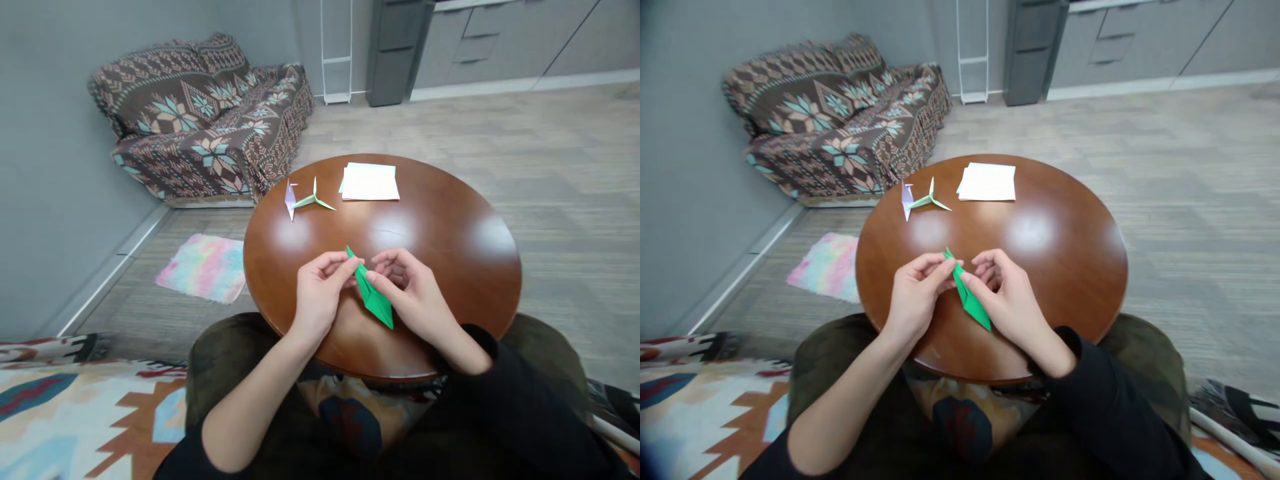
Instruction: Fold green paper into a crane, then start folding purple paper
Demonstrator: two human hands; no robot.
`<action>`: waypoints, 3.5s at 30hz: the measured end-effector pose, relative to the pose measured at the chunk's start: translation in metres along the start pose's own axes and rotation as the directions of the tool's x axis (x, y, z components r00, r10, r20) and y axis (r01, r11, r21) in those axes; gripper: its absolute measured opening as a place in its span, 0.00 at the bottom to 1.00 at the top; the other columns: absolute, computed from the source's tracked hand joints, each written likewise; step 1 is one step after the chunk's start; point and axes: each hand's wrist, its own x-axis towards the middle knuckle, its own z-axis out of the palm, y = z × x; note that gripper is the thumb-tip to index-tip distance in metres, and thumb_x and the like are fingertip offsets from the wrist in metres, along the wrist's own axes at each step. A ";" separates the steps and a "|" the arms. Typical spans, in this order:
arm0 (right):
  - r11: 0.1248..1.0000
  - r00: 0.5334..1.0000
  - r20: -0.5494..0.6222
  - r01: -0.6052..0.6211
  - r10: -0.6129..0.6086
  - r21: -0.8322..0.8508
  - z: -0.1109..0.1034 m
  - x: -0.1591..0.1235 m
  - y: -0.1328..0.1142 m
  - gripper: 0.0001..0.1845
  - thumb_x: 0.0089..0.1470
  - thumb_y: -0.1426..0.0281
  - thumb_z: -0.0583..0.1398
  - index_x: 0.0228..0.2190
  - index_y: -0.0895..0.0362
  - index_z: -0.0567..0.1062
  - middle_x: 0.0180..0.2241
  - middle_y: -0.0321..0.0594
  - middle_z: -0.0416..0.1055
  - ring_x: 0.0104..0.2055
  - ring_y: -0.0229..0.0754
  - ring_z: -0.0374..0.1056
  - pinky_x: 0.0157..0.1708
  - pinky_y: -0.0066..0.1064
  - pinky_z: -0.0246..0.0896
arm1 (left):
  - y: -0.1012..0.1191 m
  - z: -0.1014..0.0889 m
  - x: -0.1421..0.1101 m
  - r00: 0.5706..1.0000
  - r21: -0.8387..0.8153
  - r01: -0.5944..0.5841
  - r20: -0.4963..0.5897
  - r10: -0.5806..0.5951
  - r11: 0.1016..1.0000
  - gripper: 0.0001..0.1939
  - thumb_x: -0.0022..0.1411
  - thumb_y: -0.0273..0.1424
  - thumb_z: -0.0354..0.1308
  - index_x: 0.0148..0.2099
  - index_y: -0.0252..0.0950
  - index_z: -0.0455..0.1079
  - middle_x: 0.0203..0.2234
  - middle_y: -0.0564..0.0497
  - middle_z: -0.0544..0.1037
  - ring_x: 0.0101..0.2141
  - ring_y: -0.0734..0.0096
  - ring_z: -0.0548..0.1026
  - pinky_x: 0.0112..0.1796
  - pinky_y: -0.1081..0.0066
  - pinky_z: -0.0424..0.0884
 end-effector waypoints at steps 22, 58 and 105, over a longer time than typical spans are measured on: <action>1.000 0.994 0.106 0.007 -0.004 -0.026 0.000 -0.005 -0.001 0.12 0.63 0.63 0.62 0.29 0.57 0.74 0.25 0.35 0.69 0.27 0.38 0.61 0.29 0.30 0.57 | -0.002 0.003 0.000 0.997 -0.016 0.068 0.025 -0.067 0.998 0.16 0.52 0.41 0.74 0.33 0.33 0.78 0.24 0.50 0.82 0.27 0.69 0.80 0.36 0.68 0.78; 0.985 0.996 -0.018 -0.089 0.092 0.145 0.003 -0.001 -0.006 0.06 0.48 0.68 0.66 0.23 0.57 0.78 0.21 0.35 0.75 0.23 0.37 0.66 0.26 0.29 0.61 | 0.002 0.004 -0.007 1.000 0.258 -0.003 0.026 -0.004 0.966 0.21 0.56 0.43 0.70 0.21 0.34 0.70 0.12 0.58 0.64 0.17 0.81 0.58 0.21 0.74 0.52; 0.908 0.969 -0.215 -0.019 0.120 0.418 -0.004 0.007 0.002 0.11 0.47 0.68 0.74 0.30 0.56 0.79 0.28 0.35 0.79 0.31 0.39 0.80 0.37 0.29 0.78 | 0.015 -0.016 0.005 0.919 0.199 -0.301 0.323 0.227 0.933 0.38 0.65 0.34 0.65 0.71 0.49 0.51 0.46 0.46 0.81 0.45 0.63 0.83 0.51 0.62 0.78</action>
